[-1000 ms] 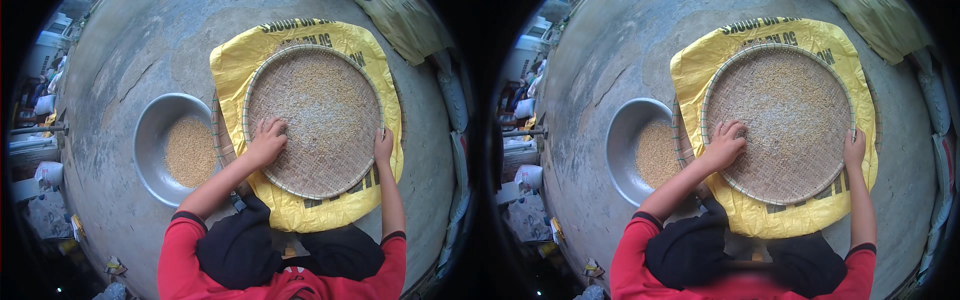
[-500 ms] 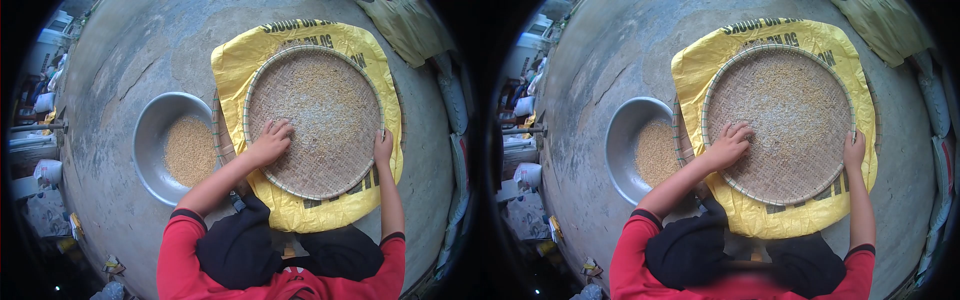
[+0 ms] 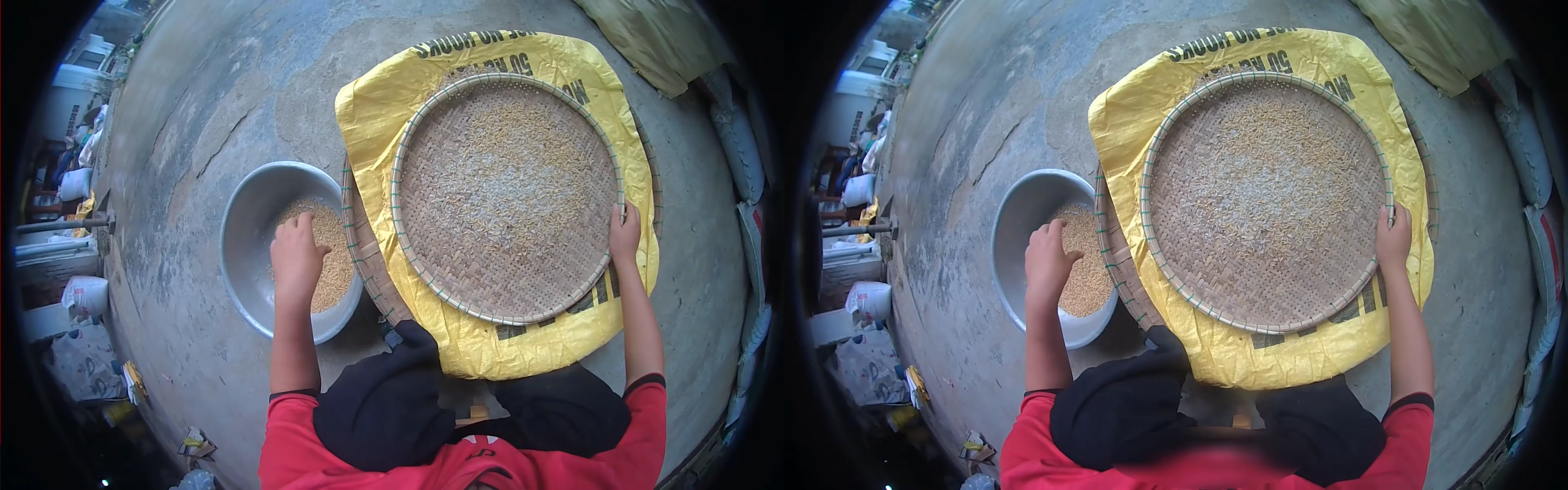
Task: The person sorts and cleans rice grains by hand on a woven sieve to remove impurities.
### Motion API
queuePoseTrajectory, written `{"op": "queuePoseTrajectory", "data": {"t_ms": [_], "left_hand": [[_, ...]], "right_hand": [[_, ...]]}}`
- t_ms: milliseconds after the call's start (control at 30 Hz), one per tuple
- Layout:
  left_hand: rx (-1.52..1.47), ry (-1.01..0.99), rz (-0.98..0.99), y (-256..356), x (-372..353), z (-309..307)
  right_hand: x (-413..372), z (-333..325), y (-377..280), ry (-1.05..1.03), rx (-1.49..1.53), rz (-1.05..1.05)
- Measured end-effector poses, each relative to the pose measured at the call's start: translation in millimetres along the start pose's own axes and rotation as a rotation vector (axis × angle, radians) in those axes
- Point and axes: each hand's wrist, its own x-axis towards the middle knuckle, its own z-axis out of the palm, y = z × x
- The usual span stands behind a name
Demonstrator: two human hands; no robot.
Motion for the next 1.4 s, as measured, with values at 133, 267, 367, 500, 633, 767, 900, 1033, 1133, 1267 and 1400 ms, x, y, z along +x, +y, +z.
{"op": "queuePoseTrajectory", "data": {"t_ms": [133, 267, 367, 500, 633, 767, 900, 1033, 1133, 1267, 1400], "left_hand": [[-0.521, 0.021, 0.692, 67, 8, 24], [-0.608, -0.066, 1.056, 128, 7, 69], [-0.569, -0.027, 1.093, 143, 5, 84], [-0.638, -0.065, 1.059, 143, 9, 94], [-0.626, -0.007, 1.045, 146, 5, 97], [-0.624, 0.02, 1.04, 146, 6, 98], [-0.652, 0.055, 1.041, 147, 8, 104], [-0.864, 0.019, 0.964, 139, 12, 94], [-1.032, -0.01, 0.571, 109, 9, 54], [-0.759, 0.334, 0.195, 37, 14, 23], [-0.255, 0.375, -0.002, 8, 0, 9]], "right_hand": [[0, 1, -1, 0.025, -0.044, -0.009], [0, 2, 1, 0.001, -0.029, 0.006], [0, 1, 1, 0.004, -0.036, -0.001], [1, 0, 0, -0.024, -0.019, 0.037], [0, 0, 0, 0.002, -0.016, 0.007], [0, 0, 0, 0.018, -0.042, -0.007], [0, 0, -1, 0.011, -0.04, -0.008], [0, 1, -1, -0.004, -0.032, 0.009], [0, 2, 5, 0.004, -0.032, 0.013], [1, 5, 9, 0.017, -0.034, 0.007], [0, 2, 3, 0.022, -0.03, 0.001]]}}
